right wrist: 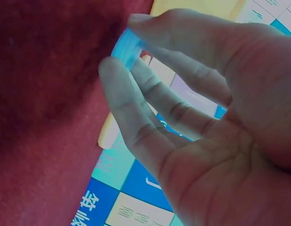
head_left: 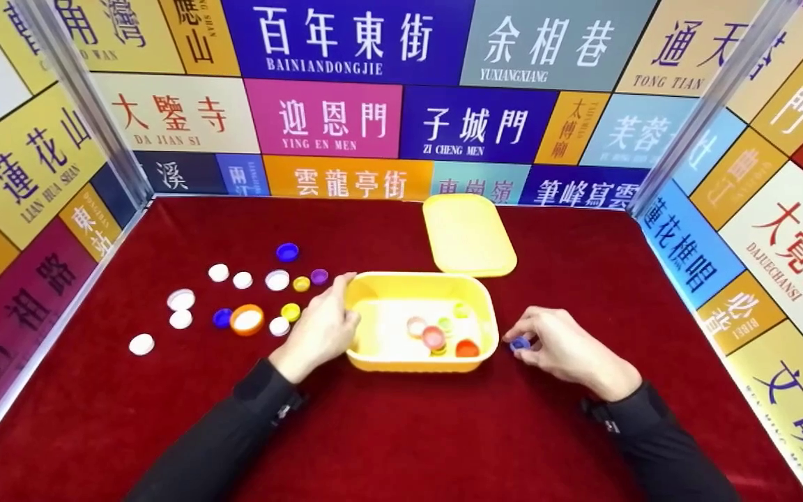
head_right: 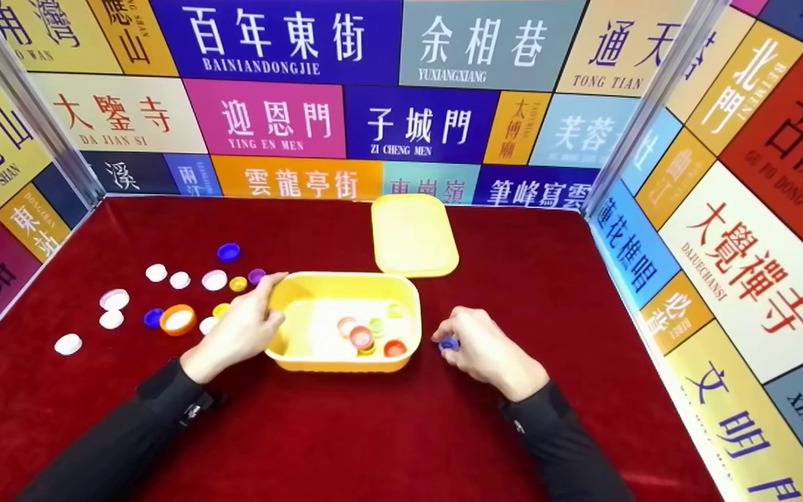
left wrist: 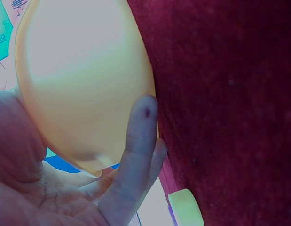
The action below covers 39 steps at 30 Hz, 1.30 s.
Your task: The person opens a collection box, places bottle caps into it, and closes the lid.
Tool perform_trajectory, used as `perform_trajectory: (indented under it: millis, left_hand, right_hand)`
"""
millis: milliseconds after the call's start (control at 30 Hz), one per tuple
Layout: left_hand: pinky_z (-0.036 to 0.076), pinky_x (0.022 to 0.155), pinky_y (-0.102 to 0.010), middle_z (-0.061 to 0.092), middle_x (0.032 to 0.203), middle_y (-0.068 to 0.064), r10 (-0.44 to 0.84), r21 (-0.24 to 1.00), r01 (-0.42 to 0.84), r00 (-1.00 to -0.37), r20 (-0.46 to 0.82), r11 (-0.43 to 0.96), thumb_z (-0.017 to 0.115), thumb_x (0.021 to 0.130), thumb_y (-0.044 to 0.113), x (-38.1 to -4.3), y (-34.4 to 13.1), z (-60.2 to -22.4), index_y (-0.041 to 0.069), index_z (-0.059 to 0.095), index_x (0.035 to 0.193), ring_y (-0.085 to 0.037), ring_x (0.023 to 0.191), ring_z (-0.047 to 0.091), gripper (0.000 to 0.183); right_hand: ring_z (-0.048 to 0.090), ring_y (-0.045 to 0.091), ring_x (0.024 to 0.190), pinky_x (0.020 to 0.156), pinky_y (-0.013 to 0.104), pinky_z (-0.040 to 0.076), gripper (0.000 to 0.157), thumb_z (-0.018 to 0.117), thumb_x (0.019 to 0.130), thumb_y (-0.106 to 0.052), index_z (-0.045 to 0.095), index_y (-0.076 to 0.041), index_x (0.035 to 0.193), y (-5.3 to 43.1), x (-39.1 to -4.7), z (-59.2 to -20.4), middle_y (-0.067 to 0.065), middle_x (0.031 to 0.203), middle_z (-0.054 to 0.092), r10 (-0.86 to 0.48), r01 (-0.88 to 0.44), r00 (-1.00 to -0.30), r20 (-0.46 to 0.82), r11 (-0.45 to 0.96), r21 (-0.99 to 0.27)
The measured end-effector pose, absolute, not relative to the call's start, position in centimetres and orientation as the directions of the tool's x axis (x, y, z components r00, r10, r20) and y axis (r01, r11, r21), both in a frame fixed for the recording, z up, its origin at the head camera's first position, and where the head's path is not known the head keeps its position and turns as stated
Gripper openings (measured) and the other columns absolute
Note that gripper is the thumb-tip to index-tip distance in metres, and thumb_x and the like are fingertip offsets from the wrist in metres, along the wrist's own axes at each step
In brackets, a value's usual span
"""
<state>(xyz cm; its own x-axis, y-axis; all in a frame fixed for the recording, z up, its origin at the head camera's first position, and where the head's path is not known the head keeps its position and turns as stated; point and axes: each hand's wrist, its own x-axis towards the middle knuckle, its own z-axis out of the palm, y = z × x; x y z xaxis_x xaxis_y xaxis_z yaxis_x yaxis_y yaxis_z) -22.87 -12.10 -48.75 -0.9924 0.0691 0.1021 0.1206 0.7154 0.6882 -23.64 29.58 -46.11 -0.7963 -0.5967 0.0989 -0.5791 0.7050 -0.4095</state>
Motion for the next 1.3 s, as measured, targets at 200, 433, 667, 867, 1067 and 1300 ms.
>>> perform_trajectory:
  millis: [200,433,667,867,1067,1300]
  left_hand:
    - [0.065,0.111,-0.056,0.071,0.159,-0.023,0.066,0.687,0.130,-0.991,0.118,0.715,0.067,0.109,0.007,-22.9,-12.2,-48.8,0.007,0.048,0.173,-0.040,0.122,0.078,0.067]
    - [0.066,0.106,-0.056,0.071,0.159,-0.024,0.076,0.679,0.155,-0.987,0.145,0.717,0.066,0.108,0.006,-22.8,-12.3,-48.9,0.006,0.049,0.172,-0.040,0.118,0.078,0.066]
    - [0.066,0.107,-0.055,0.071,0.159,-0.024,0.073,0.685,0.141,-0.989,0.128,0.714,0.067,0.109,0.007,-22.9,-12.2,-48.8,0.007,0.048,0.173,-0.038,0.118,0.078,0.067]
    - [0.066,0.106,-0.055,0.073,0.156,-0.024,0.075,0.686,0.142,-0.989,0.127,0.714,0.067,0.109,0.007,-22.8,-12.2,-48.7,0.007,0.048,0.172,-0.039,0.118,0.078,0.066]
    - [0.067,0.105,-0.056,0.074,0.152,-0.025,0.073,0.683,0.140,-0.989,0.126,0.716,0.068,0.108,0.008,-22.7,-12.2,-48.7,0.007,0.048,0.172,-0.039,0.114,0.078,0.066]
    - [0.066,0.107,-0.055,0.074,0.154,-0.023,0.070,0.686,0.126,-0.992,0.109,0.716,0.067,0.109,0.008,-22.8,-12.2,-48.7,0.007,0.048,0.173,-0.038,0.116,0.077,0.067]
  right_hand:
    - [0.076,0.026,0.088,0.079,0.041,0.069,0.023,0.090,0.096,0.001,0.091,-0.006,0.117,28.8,-24.4,-44.2,0.011,0.105,0.079,-0.577,-0.613,-0.788,0.216,0.702,-0.361]
    - [0.079,0.029,0.092,0.084,0.047,0.072,0.023,0.093,0.097,-0.005,0.089,-0.004,0.120,25.9,-25.6,-41.7,0.015,0.108,0.079,-0.580,-0.666,-0.745,0.329,0.666,-0.336]
    - [0.078,0.035,0.100,0.091,0.051,0.070,0.024,0.091,0.099,-0.005,0.089,-0.003,0.122,22.4,-27.3,-41.4,0.017,0.111,0.081,-0.646,-0.702,-0.712,0.275,0.637,-0.319]
    - [0.075,0.040,0.108,0.098,0.053,0.066,0.027,0.089,0.099,-0.002,0.088,0.000,0.125,19.8,-28.2,-41.8,0.019,0.116,0.081,-0.701,-0.695,-0.701,0.133,0.628,-0.352]
    - [0.076,0.039,0.104,0.095,0.053,0.068,0.022,0.088,0.098,0.000,0.087,0.003,0.120,18.2,-28.9,-42.3,0.023,0.112,0.081,-0.775,-0.769,-0.621,0.118,0.572,-0.286]
    - [0.080,0.041,0.111,0.099,0.053,0.070,0.027,0.086,0.102,-0.002,0.084,0.003,0.128,17.7,-29.2,-42.5,0.025,0.123,0.083,-0.787,-0.765,-0.612,0.078,0.563,-0.312]
